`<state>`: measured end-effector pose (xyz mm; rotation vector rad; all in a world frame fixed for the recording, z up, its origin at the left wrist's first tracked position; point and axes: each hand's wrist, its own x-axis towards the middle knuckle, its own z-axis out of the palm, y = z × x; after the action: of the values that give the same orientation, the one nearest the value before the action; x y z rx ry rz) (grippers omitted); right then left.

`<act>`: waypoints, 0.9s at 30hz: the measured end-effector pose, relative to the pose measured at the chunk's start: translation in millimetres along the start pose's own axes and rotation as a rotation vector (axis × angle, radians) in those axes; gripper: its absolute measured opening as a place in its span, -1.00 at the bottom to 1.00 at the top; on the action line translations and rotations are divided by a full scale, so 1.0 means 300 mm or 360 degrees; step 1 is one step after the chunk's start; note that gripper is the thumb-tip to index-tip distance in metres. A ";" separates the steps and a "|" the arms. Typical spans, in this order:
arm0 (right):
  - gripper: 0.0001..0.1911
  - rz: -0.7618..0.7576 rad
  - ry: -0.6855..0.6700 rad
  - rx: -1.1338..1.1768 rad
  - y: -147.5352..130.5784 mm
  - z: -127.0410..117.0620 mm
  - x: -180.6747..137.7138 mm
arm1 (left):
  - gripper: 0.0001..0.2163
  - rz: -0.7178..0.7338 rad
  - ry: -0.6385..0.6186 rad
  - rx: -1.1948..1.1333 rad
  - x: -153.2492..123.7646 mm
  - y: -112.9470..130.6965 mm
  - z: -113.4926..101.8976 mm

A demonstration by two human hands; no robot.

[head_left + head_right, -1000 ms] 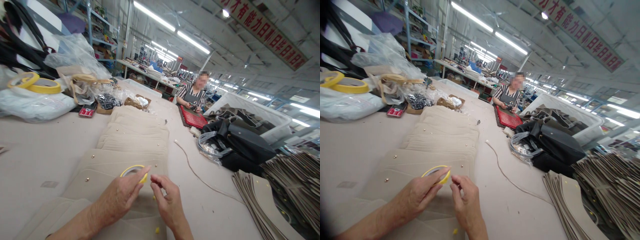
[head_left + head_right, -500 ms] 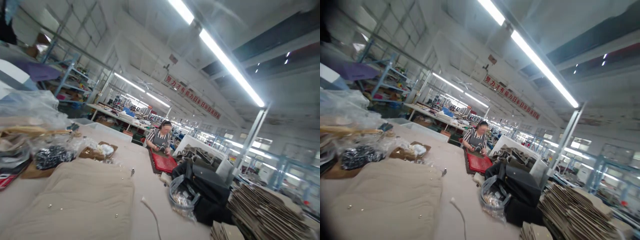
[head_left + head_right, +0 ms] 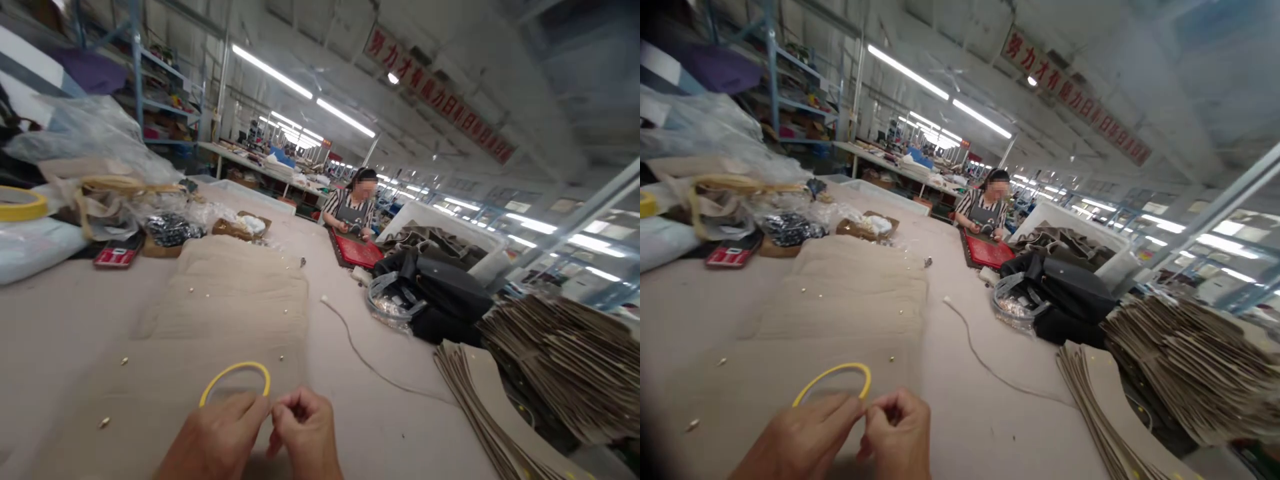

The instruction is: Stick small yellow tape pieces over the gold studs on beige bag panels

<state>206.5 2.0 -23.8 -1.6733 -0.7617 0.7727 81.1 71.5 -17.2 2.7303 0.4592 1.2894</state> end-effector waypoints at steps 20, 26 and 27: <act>-0.56 0.0352 -0.0324 -0.0065 0.062 -0.205 0.114 | -0.92 -0.0371 -0.0912 0.0286 -0.064 0.000 0.059; -0.65 0.0264 -0.0381 -0.0315 0.086 -0.182 0.113 | -0.93 -0.0423 -0.1008 0.0202 -0.057 0.006 0.066; -0.67 0.0233 -0.0395 -0.0374 0.086 -0.180 0.112 | -0.94 -0.0428 -0.1006 0.0195 -0.057 0.005 0.067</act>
<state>272.3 -6.4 -41.9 -1.8805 -0.9389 1.0401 86.6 65.9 -42.3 2.8338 0.8048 0.3120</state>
